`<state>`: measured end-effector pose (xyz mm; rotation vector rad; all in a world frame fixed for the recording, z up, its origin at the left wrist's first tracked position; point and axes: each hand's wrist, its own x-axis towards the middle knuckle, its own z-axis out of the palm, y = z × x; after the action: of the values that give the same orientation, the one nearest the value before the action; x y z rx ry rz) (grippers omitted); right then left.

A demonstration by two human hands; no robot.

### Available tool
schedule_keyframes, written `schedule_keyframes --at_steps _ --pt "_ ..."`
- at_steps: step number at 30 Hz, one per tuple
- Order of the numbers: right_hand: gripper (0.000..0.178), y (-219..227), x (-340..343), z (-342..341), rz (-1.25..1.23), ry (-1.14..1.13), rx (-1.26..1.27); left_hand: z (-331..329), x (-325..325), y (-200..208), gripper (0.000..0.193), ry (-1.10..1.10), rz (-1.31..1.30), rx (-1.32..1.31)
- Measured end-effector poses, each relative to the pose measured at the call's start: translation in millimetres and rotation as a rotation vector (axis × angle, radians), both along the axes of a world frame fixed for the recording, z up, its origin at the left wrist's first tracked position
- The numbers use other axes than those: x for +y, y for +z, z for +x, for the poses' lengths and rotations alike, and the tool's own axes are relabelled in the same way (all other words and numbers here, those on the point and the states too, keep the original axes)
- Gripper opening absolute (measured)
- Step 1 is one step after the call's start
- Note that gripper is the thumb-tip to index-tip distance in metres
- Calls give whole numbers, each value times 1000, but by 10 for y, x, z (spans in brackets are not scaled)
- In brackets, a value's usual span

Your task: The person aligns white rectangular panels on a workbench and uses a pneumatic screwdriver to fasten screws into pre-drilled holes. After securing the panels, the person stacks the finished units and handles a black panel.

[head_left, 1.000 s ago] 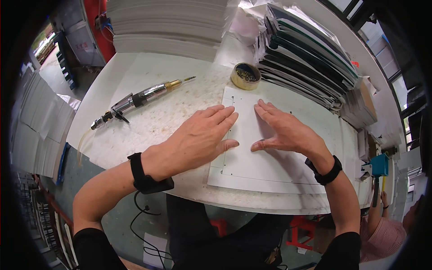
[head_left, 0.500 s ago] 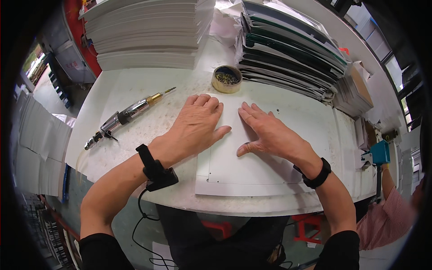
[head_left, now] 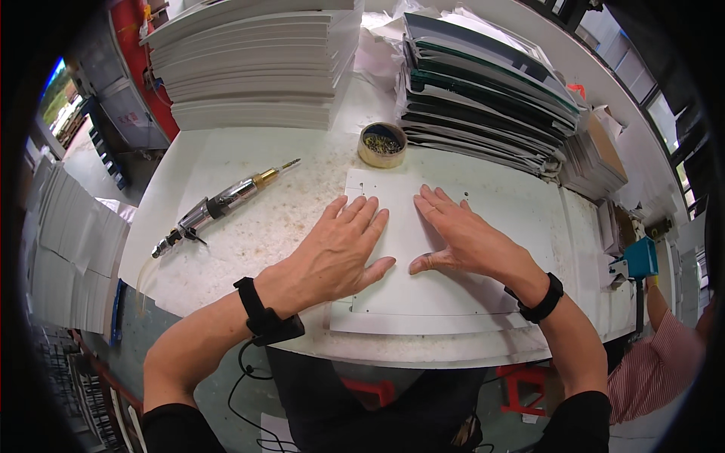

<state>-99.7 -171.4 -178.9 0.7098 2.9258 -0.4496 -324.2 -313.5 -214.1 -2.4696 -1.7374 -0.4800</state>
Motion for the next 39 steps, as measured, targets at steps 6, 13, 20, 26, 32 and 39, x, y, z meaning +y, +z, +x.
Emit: schedule_keyframes --at_steps 6,13,20,26,32,39 --pt "131 22 126 600 23 -182 -103 -64 55 -2 61 52 -12 -7" --pt "130 69 121 630 22 -175 -77 -529 353 -40 62 446 -100 102" --pt "131 8 128 655 30 -171 -65 -508 143 -19 54 329 36 56" --pt "134 -48 131 656 54 -141 -27 -311 183 59 56 167 -69 129" --pt "132 -130 166 737 51 -136 25 54 169 101 67 68 -211 51" --pt "121 -178 411 1332 113 -322 34 141 143 139 69 113 -243 73"
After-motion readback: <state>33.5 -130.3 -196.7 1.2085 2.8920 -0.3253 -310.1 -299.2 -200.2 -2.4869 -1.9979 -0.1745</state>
